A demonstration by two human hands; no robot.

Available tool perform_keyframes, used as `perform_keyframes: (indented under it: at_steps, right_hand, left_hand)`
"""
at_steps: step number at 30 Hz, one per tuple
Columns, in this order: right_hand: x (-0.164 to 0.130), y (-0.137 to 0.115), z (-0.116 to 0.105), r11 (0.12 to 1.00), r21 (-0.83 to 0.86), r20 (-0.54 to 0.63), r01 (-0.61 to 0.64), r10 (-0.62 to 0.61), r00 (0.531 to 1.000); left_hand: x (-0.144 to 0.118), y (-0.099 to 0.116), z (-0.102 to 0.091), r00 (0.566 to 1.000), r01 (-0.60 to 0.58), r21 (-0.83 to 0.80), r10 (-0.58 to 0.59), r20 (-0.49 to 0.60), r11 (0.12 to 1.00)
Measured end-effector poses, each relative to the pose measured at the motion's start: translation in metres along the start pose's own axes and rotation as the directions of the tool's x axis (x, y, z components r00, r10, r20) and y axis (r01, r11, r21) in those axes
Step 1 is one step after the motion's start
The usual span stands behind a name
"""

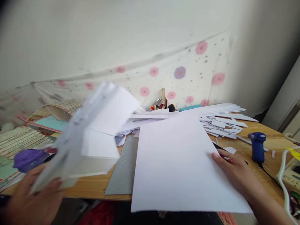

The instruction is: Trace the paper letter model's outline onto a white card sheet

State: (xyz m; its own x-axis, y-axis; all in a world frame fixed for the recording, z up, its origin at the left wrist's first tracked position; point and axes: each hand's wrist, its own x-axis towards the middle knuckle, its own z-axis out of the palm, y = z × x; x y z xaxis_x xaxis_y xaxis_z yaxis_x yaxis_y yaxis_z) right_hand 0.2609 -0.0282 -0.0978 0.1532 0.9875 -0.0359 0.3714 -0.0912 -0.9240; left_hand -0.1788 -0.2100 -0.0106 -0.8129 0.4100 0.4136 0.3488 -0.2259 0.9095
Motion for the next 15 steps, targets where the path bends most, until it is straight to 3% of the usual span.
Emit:
perform_keyframes:
  at_steps: [2,5,10,13,15]
  right_hand:
    - [0.003,0.014,-0.011,0.999,0.006,0.062,-0.04,0.039,0.997]
    - [0.011,0.016,-0.011,0.997,-0.07,0.042,0.034,-0.031,0.999]
    - [0.032,0.005,0.023,0.936,-0.325,-0.016,0.136,-0.15,0.989]
    - [0.036,0.005,0.046,0.919,-0.355,0.027,0.172,-0.174,0.984]
    - [0.033,0.007,0.055,0.898,-0.383,0.078,0.219,-0.205,0.976]
  left_hand:
    - [-0.001,-0.016,0.02,0.992,0.029,-0.035,-0.024,0.123,0.999]
    - [-0.014,-0.036,0.04,0.939,0.06,0.105,-0.092,0.332,0.993]
    - [-0.041,-0.064,0.053,0.804,0.075,0.291,-0.23,0.548,0.954]
    - [-0.047,-0.076,0.062,0.714,0.036,0.336,-0.259,0.65,0.941]
    - [-0.048,-0.079,0.068,0.683,-0.02,0.348,-0.242,0.689,0.937]
